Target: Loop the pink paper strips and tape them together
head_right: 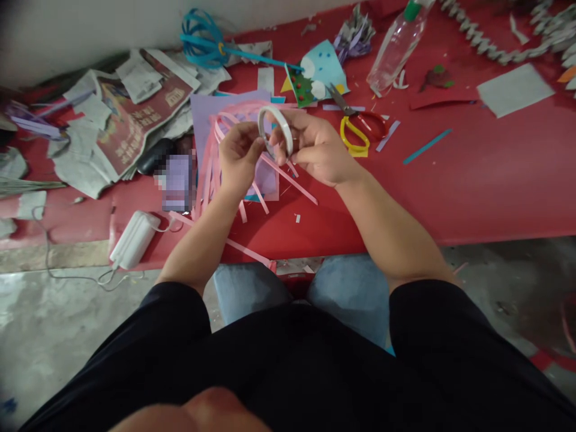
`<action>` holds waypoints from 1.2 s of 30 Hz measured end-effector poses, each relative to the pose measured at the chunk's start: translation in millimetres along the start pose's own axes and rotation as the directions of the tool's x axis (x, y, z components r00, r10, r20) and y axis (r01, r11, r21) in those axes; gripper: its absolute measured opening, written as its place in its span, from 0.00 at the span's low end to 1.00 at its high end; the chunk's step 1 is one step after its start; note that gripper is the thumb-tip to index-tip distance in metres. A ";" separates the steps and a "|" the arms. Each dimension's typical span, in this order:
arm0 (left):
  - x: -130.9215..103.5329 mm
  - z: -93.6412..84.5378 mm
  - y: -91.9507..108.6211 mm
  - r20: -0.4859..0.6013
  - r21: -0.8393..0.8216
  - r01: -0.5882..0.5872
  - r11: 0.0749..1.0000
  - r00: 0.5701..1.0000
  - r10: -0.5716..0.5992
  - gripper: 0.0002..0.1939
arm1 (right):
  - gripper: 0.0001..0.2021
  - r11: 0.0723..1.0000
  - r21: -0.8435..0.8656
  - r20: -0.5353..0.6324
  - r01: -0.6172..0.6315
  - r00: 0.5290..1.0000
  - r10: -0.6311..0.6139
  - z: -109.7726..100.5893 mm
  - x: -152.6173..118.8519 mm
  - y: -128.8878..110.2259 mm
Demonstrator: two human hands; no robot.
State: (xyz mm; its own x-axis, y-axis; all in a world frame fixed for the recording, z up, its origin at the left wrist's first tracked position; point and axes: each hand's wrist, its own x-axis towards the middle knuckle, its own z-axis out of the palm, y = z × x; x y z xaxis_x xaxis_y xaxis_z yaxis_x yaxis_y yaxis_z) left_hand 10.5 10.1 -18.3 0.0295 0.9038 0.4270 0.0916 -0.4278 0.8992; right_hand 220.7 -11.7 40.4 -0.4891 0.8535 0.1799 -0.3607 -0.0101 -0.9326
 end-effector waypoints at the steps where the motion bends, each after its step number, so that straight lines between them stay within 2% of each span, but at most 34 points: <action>1: 0.5 0.8 -0.6 0.019 -0.048 0.006 0.999 1.000 -0.005 0.19 | 0.32 1.000 0.021 -0.025 -0.015 1.000 0.016 0.3 -0.5 -1.8; 4: 0.6 2.3 -0.4 0.060 -0.126 -0.018 0.992 0.998 0.026 0.21 | 0.27 0.999 0.044 -0.041 0.000 0.999 0.002 -1.3 -1.7 -3.3; 8: 0.0 1.4 -5.0 0.051 -0.129 -0.023 0.991 0.998 0.030 0.22 | 0.23 0.999 0.024 0.017 0.049 0.999 -0.050 -5.2 -1.2 1.3; 13: -1.2 1.5 -16.1 0.035 -0.205 0.080 0.975 0.997 -0.074 0.27 | 0.25 0.994 -0.109 0.004 0.026 1.000 -0.025 -2.6 0.5 7.4; 17: -1.2 2.5 -14.6 0.009 -0.206 0.123 0.971 0.992 -0.123 0.23 | 0.29 0.991 -0.109 0.002 0.076 0.997 -0.076 -3.6 3.2 14.9; 19: -0.2 2.4 -10.3 -0.018 -0.192 0.093 0.977 0.995 -0.098 0.21 | 0.30 0.992 -0.085 -0.035 0.097 0.994 -0.100 -7.8 6.0 20.1; 22: 0.6 1.9 -2.0 -0.099 -0.149 -0.028 0.988 0.995 0.014 0.21 | 0.26 0.987 -0.102 -0.138 0.123 0.981 -0.137 -16.0 11.7 29.2; 24: -0.6 2.0 3.7 -0.129 -0.097 -0.112 0.989 0.987 0.100 0.20 | 0.24 0.973 -0.167 -0.205 0.156 0.960 -0.190 -20.6 15.0 35.1; 27: -5.1 3.1 11.5 -0.110 -0.007 -0.183 0.983 0.977 0.181 0.18 | 0.25 0.929 -0.315 -0.273 0.196 0.919 -0.286 -24.7 17.1 41.0; 32: -11.0 4.9 16.2 -0.046 -0.015 -0.187 0.982 0.981 0.186 0.16 | 0.30 0.857 -0.484 -0.296 0.178 0.888 -0.352 -29.7 17.5 43.4; 36: -9.2 6.5 10.1 0.006 -0.119 -0.156 0.981 0.987 0.158 0.22 | 0.32 0.862 -0.497 -0.322 0.102 0.901 -0.292 -31.9 18.4 44.9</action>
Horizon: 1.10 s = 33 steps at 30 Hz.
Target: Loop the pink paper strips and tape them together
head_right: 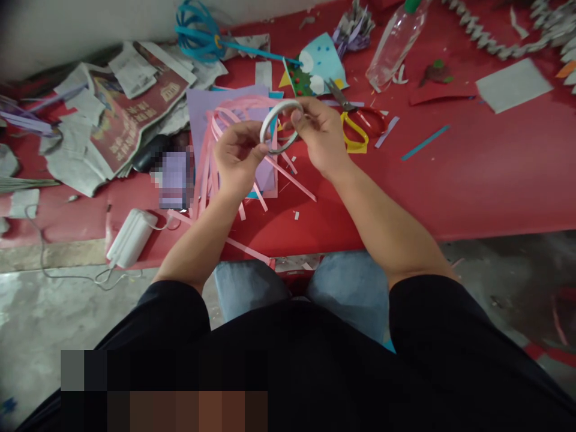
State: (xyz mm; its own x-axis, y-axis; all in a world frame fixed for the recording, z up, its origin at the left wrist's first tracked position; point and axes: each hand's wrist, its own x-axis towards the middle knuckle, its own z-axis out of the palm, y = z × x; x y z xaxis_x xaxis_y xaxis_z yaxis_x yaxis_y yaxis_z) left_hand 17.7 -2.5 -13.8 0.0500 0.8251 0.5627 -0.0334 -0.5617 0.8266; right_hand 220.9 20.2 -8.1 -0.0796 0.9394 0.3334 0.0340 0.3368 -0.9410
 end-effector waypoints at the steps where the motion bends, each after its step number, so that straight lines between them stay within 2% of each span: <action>1: 0.5 0.4 -1.8 0.011 -0.023 0.013 1.000 1.000 -0.013 0.25 | 0.32 0.999 -0.011 -0.003 -0.040 0.999 0.040 0.4 -0.3 -0.3; 4: 1.5 1.7 -5.3 0.046 -0.056 0.068 0.996 0.997 -0.065 0.37 | 0.33 0.989 -0.032 -0.006 -0.145 0.989 0.145 2.7 -2.6 -4.2; 7: 1.8 2.2 -8.2 0.095 -0.077 0.087 0.993 0.992 -0.080 0.43 | 0.35 0.982 -0.003 0.013 -0.190 0.982 0.190 5.6 -5.4 -9.4; 11: 3.4 0.2 -16.8 0.130 -0.072 0.036 0.997 0.991 -0.027 0.41 | 0.34 0.971 -0.020 0.028 -0.238 0.971 0.238 9.7 -8.3 -10.2; 16: 5.7 -4.3 -24.7 0.180 -0.077 -0.015 0.997 0.983 0.029 0.38 | 0.36 0.941 -0.099 -0.006 -0.322 0.946 0.323 13.6 -12.6 -7.1; 20: 4.4 -3.2 -18.0 0.299 -0.086 -0.021 0.996 0.953 0.046 0.40 | 0.35 0.923 -0.153 -0.053 -0.353 0.935 0.349 14.1 -15.4 -8.2; 22: 2.6 -1.1 -12.0 0.324 -0.068 -0.009 0.998 0.945 0.031 0.42 | 0.35 0.920 -0.181 -0.068 -0.349 0.937 0.342 14.0 -16.2 -7.2; 25: -0.6 1.5 -3.7 0.276 0.025 -0.012 1.000 0.961 0.005 0.42 | 0.34 0.918 -0.218 -0.096 -0.333 0.943 0.319 15.0 -17.4 -3.7; 30: -5.6 1.0 4.7 0.070 0.143 0.017 0.990 0.997 -0.027 0.32 | 0.34 0.933 -0.269 -0.090 -0.240 0.970 0.224 18.3 -21.8 -7.7; 33: -7.7 -1.2 8.7 0.094 0.134 0.025 0.991 0.995 -0.038 0.30 | 0.35 0.936 -0.281 -0.091 -0.212 0.977 0.194 19.5 -23.2 -14.3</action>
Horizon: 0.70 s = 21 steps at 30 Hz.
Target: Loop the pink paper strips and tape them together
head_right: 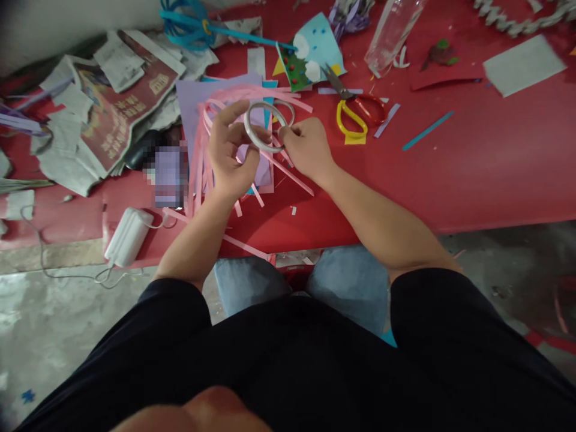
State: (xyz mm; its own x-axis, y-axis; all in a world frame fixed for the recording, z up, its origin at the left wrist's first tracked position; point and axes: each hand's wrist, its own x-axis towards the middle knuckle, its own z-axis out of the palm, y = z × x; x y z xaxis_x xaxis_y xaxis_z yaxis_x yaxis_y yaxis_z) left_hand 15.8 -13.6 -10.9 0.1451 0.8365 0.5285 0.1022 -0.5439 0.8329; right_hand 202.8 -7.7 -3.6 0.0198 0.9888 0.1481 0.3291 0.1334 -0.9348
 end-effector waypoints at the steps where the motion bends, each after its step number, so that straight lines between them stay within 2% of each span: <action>1: -0.5 -0.6 1.2 0.024 -0.001 0.000 1.000 1.000 0.000 0.29 | 0.36 1.000 0.004 -0.011 0.004 1.000 -0.004 -0.1 -0.1 -1.2; 4: -0.2 -0.4 4.3 0.022 0.002 0.012 1.000 1.000 -0.012 0.27 | 0.39 0.998 0.059 -0.034 0.022 0.999 -0.020 0.7 1.5 -1.0; 8: 4.7 -0.3 3.2 -0.156 -0.074 0.103 0.992 0.981 -0.113 0.24 | 0.39 0.980 0.189 -0.024 0.064 0.998 -0.061 3.8 4.7 5.3; 10: 9.1 -2.6 -1.0 -0.218 -0.146 0.163 0.976 0.957 -0.192 0.21 | 0.35 0.962 0.230 -0.052 0.147 0.989 -0.139 5.4 5.9 8.7; 12: 13.9 -5.8 -6.6 -0.237 -0.219 0.197 0.956 0.939 -0.248 0.21 | 0.30 0.930 0.238 -0.108 0.279 0.960 -0.260 6.4 6.4 10.4; 14: 17.6 -8.2 -11.6 -0.224 -0.298 0.200 0.933 0.936 -0.272 0.21 | 0.29 0.895 0.223 -0.156 0.387 0.920 -0.359 6.4 5.6 9.4; 16: 19.0 -8.3 -15.1 -0.181 -0.379 0.199 0.904 0.942 -0.283 0.19 | 0.29 0.881 0.198 -0.161 0.430 0.901 -0.404 5.0 3.4 5.8; 19: 16.5 -4.7 -19.9 -0.091 -0.455 0.230 0.860 0.949 -0.302 0.16 | 0.26 0.884 0.143 -0.082 0.445 0.896 -0.437 0.6 -2.1 -0.7; 21: 13.1 -1.8 -25.2 -0.026 -0.437 0.291 0.851 0.941 -0.336 0.16 | 0.27 0.893 0.116 -0.033 0.436 0.900 -0.435 -2.2 -6.2 -3.4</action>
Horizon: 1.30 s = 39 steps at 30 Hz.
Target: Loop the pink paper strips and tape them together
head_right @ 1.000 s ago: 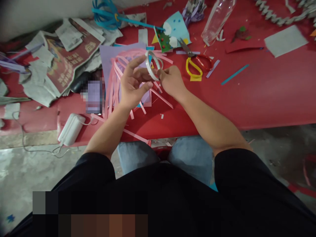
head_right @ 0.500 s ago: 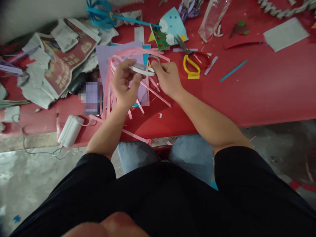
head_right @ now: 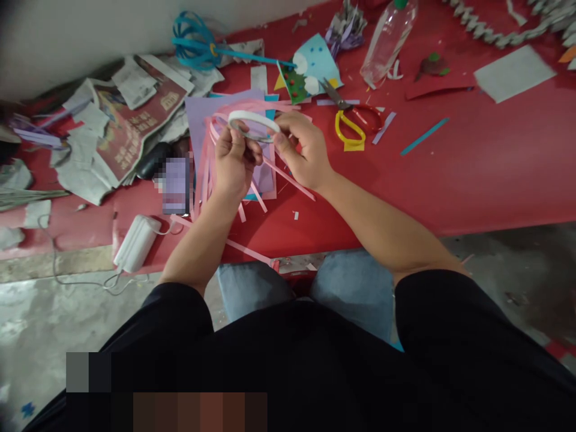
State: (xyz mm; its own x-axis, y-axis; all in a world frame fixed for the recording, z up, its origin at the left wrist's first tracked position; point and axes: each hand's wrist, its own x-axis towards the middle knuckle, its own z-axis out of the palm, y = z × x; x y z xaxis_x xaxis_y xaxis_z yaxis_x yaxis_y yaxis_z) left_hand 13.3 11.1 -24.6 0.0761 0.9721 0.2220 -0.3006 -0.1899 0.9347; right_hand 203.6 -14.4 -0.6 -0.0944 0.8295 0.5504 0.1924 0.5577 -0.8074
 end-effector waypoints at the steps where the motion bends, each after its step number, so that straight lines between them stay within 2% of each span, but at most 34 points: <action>1: -0.4 -0.7 -3.7 0.016 0.032 0.037 0.999 0.999 -0.038 0.17 | 0.27 1.000 -0.007 0.013 -0.013 1.000 0.013 -0.8 -1.4 -1.4; 4: -0.1 -4.5 -11.5 0.002 0.154 0.113 0.982 0.993 -0.115 0.21 | 0.26 0.999 -0.028 0.034 -0.044 0.998 0.045 -1.3 -4.6 -1.9; 6: 0.1 -6.0 -10.0 -0.083 0.235 0.056 0.970 0.996 -0.037 0.20 | 0.26 0.998 -0.047 0.036 -0.044 0.998 0.046 -0.5 -4.8 -0.7; 8: -1.0 -5.2 -2.2 -0.137 0.323 -0.069 0.944 0.983 0.119 0.21 | 0.27 0.998 -0.055 0.034 -0.030 0.999 0.032 0.3 -3.8 0.5; 11: -4.0 -0.5 12.2 -0.070 0.381 -0.226 0.896 0.960 0.272 0.26 | 0.28 0.997 -0.080 0.047 0.006 0.999 -0.003 0.9 -2.0 1.4; 13: -4.4 2.5 14.7 0.009 0.359 -0.281 0.890 0.955 0.298 0.31 | 0.28 0.993 -0.118 0.072 0.024 0.997 -0.015 1.6 -2.0 2.0; 16: -2.1 4.2 4.1 0.063 0.299 -0.319 0.899 0.947 0.315 0.37 | 0.27 0.983 -0.176 0.125 0.058 0.991 -0.036 3.6 -3.5 5.2; 18: -1.1 3.9 -4.8 0.048 0.262 -0.289 0.921 0.957 0.286 0.39 | 0.26 0.974 -0.205 0.140 0.093 0.988 -0.065 4.7 -4.2 9.4; 20: -2.3 3.5 -8.2 0.032 0.217 -0.197 0.956 0.980 0.194 0.35 | 0.25 0.965 -0.234 0.154 0.122 0.984 -0.087 5.3 -4.4 15.3; 23: -6.3 3.7 -1.6 0.052 0.105 -0.018 0.994 0.999 0.013 0.25 | 0.23 0.953 -0.259 0.231 0.156 0.968 -0.096 5.5 -4.9 25.0; 26: -7.9 4.1 8.3 0.077 0.016 0.098 0.995 0.992 -0.099 0.23 | 0.23 0.945 -0.263 0.304 0.194 0.946 -0.110 5.5 -6.4 29.1; 29: -5.3 3.0 14.5 0.107 0.012 0.116 0.993 0.987 -0.117 0.24 | 0.26 0.945 -0.264 0.235 0.191 0.963 -0.129 2.3 -6.0 21.4; 31: -3.1 1.1 17.6 0.149 0.066 0.059 0.996 0.986 -0.068 0.23 | 0.28 0.943 -0.287 0.123 0.169 0.983 -0.139 -3.0 -3.1 12.5; 33: -1.8 -1.1 20.4 0.197 0.160 -0.026 0.987 0.980 -0.006 0.21 | 0.29 0.928 -0.334 0.078 0.164 0.986 -0.146 -9.7 1.6 6.1; 37: -1.8 -4.9 22.1 0.237 0.373 -0.200 0.906 0.965 0.116 0.19 | 0.23 0.900 -0.390 0.234 0.194 0.966 -0.106 -17.5 8.2 10.7; 39: -2.8 -5.8 20.9 0.231 0.471 -0.267 0.841 0.957 0.175 0.17 | 0.22 0.908 -0.383 0.247 0.170 0.966 -0.077 -15.7 7.5 17.1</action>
State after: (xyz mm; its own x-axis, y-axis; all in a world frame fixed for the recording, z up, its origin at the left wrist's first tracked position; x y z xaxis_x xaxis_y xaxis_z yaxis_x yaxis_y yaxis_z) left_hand 1.4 5.2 -7.3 0.2396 0.8653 0.4403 0.1749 -0.4846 0.8571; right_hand 221.6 0.9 -6.9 -0.3469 0.7658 0.5415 0.5330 0.6361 -0.5580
